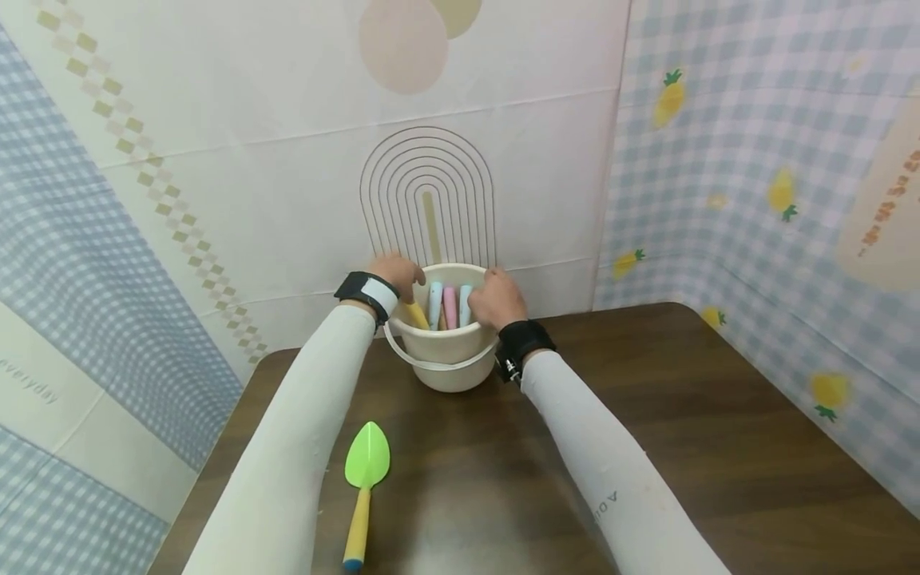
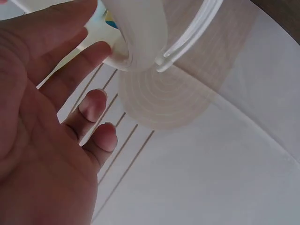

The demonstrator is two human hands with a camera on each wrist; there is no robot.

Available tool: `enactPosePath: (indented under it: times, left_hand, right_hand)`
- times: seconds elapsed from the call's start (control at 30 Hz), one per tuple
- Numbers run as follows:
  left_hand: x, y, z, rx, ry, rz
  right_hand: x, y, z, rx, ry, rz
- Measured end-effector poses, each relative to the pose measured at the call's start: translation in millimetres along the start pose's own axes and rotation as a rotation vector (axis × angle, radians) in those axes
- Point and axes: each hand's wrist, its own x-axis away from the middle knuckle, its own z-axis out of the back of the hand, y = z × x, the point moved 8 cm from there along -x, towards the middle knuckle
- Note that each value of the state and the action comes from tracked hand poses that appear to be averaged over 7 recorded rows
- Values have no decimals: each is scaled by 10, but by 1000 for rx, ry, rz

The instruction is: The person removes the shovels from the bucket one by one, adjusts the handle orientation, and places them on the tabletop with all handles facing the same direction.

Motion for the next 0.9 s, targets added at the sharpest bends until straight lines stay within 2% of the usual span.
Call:
enactPosePath:
  times: [0.3, 0.5, 0.63, 0.8, 0.9]
  left_hand:
    - [-141, -28, -150, -59, -57, 10]
    - [-214, -81, -217, -106, -14, 15]
    - [-219, -121, -230, -105, 14, 26]
    - [-170, -85, -191, -96, -4, 3]
    - [-198, -87, -195, -76, -26, -8]
  right_hand:
    - [20, 4, -8, -6, -2, -10]
    - [3, 3, -18, 2, -11, -17]
    - [-13, -12, -31, 3, -15, -8]
    - [-26, -11, -32, 8, -11, 12]
    - [-27, 6, -26, 13, -6, 13]
